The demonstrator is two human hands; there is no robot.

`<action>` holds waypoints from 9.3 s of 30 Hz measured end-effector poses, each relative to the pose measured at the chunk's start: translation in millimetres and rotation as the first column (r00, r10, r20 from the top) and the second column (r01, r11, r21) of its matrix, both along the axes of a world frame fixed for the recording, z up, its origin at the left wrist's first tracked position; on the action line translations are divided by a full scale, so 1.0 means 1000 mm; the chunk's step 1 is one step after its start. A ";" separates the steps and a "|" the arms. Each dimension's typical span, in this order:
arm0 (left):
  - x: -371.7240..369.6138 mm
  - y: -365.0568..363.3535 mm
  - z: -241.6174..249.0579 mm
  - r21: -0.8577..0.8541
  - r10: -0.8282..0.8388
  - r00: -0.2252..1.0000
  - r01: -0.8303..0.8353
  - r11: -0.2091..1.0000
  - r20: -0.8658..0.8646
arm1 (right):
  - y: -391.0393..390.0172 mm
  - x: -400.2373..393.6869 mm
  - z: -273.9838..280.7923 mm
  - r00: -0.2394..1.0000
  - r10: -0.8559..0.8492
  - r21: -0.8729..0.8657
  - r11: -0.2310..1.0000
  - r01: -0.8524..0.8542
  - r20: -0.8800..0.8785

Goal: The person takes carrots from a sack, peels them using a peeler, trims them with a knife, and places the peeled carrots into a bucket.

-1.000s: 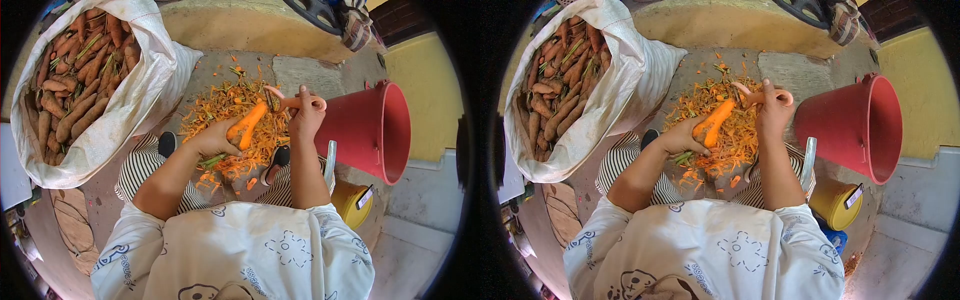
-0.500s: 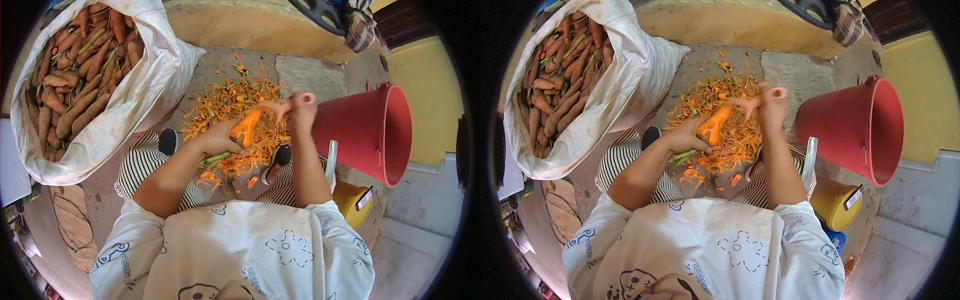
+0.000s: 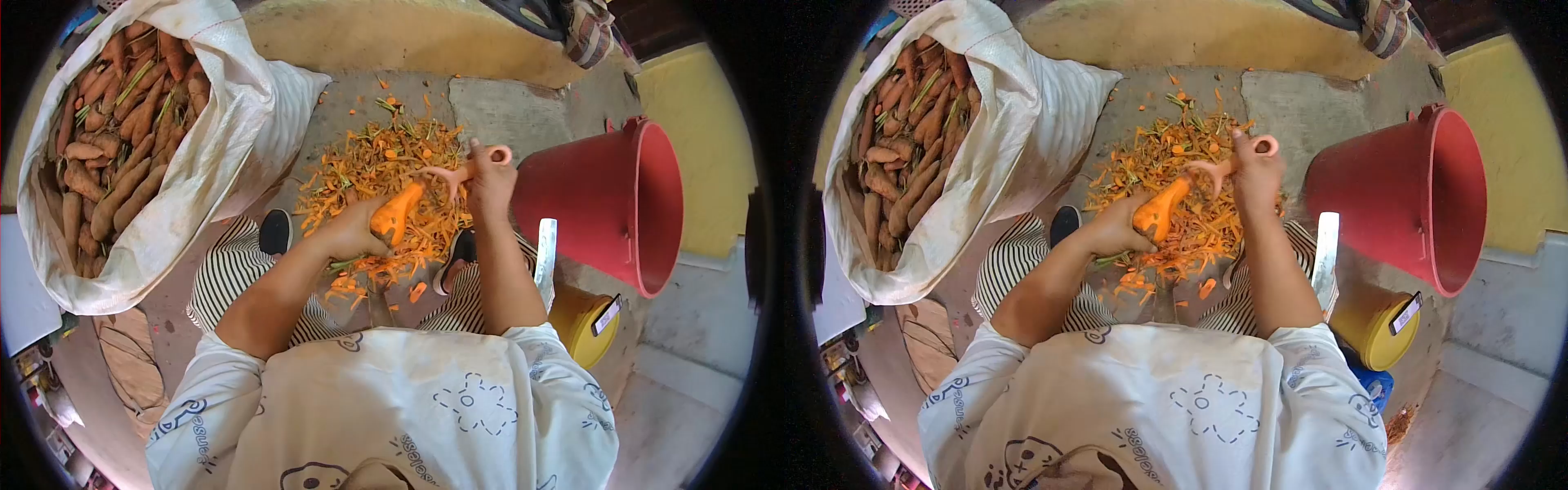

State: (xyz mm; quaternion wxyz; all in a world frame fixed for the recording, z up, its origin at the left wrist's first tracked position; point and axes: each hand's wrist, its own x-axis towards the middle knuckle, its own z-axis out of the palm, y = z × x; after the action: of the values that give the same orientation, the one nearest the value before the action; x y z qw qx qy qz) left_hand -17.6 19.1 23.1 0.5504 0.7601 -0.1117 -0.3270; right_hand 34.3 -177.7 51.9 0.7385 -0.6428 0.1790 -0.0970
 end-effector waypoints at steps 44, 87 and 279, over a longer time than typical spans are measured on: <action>0.005 0.003 -0.012 -0.056 0.046 0.985 -0.056 0.997 -0.165 | -0.012 0.010 -0.015 0.962 -0.077 -0.100 0.989 0.106 0.263; -0.003 0.002 0.013 -0.371 0.299 0.932 -0.356 0.858 -0.203 | 0.006 -0.025 0.037 0.972 -0.118 0.245 0.967 0.066 0.205; 0.018 -0.025 -0.004 -0.188 0.564 0.580 -0.776 0.602 -0.587 | 0.019 -0.019 -0.011 0.841 0.494 -0.865 0.299 -0.403 -0.221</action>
State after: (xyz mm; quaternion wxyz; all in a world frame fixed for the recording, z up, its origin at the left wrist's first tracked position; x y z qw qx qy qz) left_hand 0.7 -5.7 18.6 0.7945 0.4990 0.2611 -0.2273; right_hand 14.9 -158.3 41.0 0.2932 -0.9487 -0.1181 0.0063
